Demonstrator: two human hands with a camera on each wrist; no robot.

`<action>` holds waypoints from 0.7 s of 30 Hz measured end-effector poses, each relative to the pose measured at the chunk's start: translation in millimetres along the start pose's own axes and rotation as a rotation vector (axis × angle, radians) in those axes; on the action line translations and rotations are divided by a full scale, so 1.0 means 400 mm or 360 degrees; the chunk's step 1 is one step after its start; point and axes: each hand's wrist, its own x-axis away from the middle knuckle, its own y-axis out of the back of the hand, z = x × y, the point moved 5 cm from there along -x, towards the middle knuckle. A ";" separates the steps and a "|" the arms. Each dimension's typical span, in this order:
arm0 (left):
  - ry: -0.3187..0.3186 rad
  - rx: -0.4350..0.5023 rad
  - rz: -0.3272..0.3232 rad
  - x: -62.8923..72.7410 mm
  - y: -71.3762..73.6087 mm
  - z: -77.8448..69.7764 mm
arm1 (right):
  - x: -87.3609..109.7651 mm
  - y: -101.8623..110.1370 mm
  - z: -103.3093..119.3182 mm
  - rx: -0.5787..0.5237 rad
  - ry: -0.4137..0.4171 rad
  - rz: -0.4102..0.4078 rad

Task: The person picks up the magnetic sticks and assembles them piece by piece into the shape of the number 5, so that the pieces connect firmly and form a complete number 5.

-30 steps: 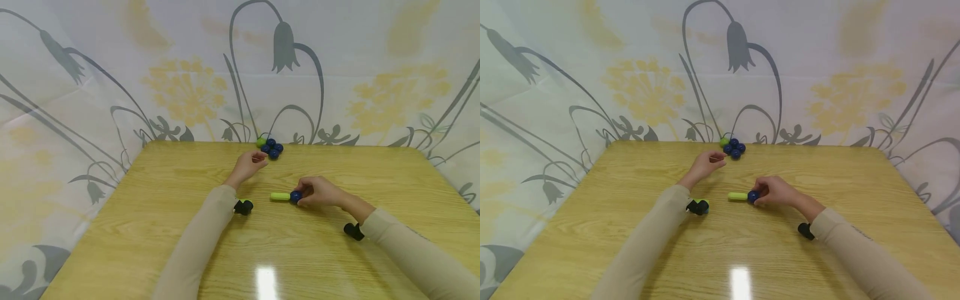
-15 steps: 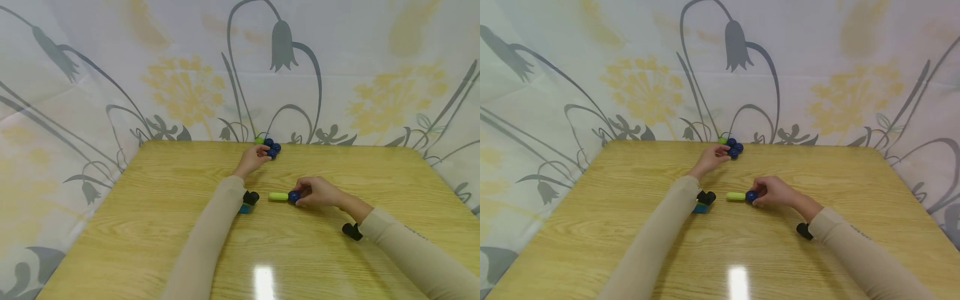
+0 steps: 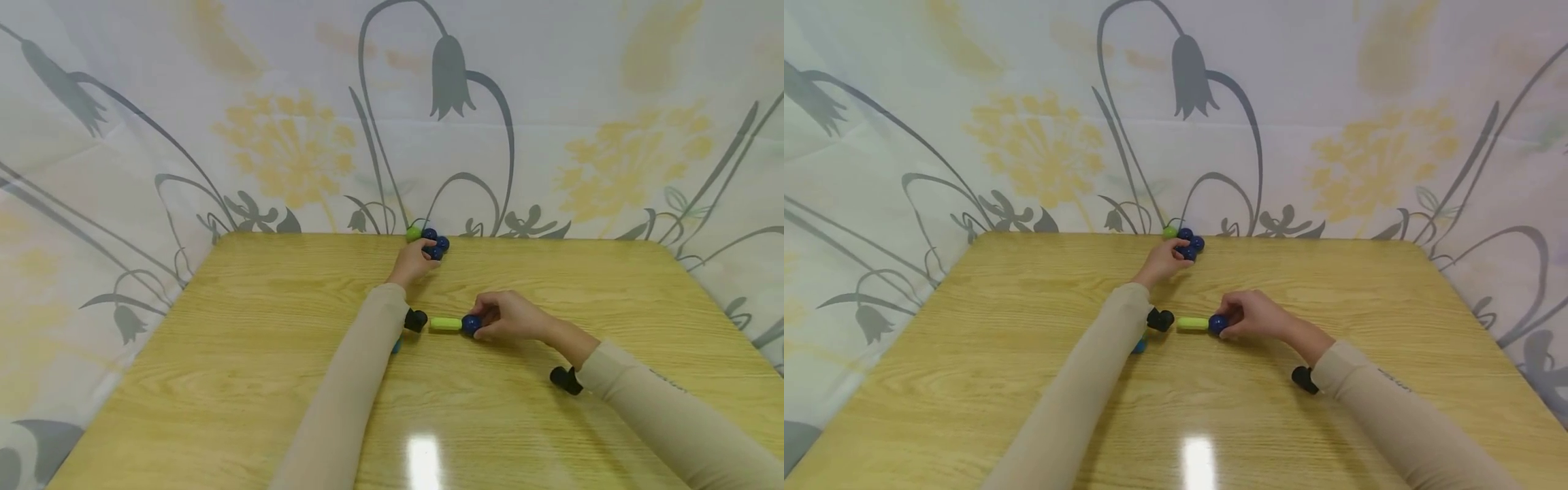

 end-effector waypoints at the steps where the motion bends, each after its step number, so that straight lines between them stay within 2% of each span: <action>1: 0.0011 -0.0017 -0.0002 0.002 0.001 0.001 | 0.000 0.000 0.001 -0.0002 -0.0001 0.0001; 6: 0.0018 -0.0082 -0.0016 0.010 0.004 0.003 | 0.003 0.001 0.000 0.0025 -0.0024 -0.0001; 11: -0.0014 -0.0152 0.0139 0.030 -0.001 0.015 | 0.002 -0.001 0.002 0.0049 -0.0030 -0.0010; 14: 0.0000 -0.0196 0.0214 0.049 -0.004 0.023 | 0.003 -0.001 0.000 0.0058 -0.0038 -0.0005; 21: -0.0080 -0.0068 0.0226 0.097 0.030 0.031 | -0.003 -0.001 0.001 0.0044 -0.0034 0.0011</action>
